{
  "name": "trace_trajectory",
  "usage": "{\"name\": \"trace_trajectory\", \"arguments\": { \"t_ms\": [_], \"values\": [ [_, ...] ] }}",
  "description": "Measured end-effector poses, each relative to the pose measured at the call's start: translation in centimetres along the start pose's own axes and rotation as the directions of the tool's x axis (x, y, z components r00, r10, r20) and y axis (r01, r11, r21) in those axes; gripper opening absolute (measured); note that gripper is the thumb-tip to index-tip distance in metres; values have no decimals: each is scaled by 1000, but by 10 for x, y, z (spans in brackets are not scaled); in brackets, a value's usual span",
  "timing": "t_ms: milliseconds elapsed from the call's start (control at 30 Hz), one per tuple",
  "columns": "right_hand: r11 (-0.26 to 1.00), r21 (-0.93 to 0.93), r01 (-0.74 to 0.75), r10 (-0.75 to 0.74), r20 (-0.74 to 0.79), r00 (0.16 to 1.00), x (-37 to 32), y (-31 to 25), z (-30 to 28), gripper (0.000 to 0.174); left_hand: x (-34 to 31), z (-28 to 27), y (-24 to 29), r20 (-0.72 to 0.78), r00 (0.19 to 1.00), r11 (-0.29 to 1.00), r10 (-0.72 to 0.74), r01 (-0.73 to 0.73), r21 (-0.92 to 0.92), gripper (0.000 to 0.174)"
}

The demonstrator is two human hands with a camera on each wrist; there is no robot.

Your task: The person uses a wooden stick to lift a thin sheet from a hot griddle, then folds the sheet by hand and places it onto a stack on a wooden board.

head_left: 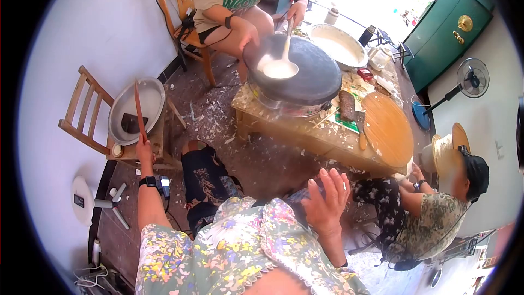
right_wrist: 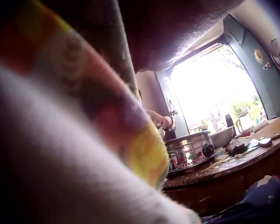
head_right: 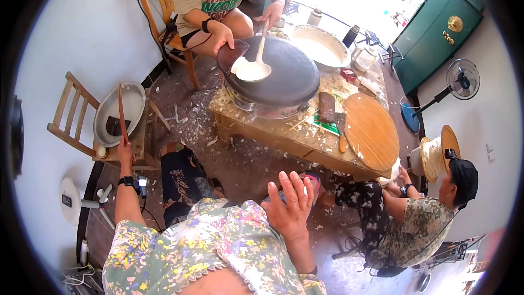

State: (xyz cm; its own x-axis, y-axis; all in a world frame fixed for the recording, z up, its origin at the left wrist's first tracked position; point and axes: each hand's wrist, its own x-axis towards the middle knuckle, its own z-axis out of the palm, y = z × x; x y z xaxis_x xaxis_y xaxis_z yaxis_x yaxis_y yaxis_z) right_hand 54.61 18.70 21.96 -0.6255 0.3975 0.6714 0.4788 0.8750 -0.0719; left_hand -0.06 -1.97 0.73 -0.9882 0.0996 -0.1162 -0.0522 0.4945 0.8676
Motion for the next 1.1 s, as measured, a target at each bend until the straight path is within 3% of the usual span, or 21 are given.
{"name": "trace_trajectory", "arguments": {
  "t_ms": [200,600,1100],
  "values": [
    [1000,16,1,-1,2,1000,-1,-4,2,31,3,0,-4,10,998,998,60,-60,1,52],
    [998,44,39,-39,1,999,4,-14,4,31,-10,-7,11,22,999,1000,-30,30,-1,51],
    [996,91,26,-28,18,999,-2,-12,7,32,3,-9,-7,65,998,1000,8,-7,-14,48]
  ]
}}
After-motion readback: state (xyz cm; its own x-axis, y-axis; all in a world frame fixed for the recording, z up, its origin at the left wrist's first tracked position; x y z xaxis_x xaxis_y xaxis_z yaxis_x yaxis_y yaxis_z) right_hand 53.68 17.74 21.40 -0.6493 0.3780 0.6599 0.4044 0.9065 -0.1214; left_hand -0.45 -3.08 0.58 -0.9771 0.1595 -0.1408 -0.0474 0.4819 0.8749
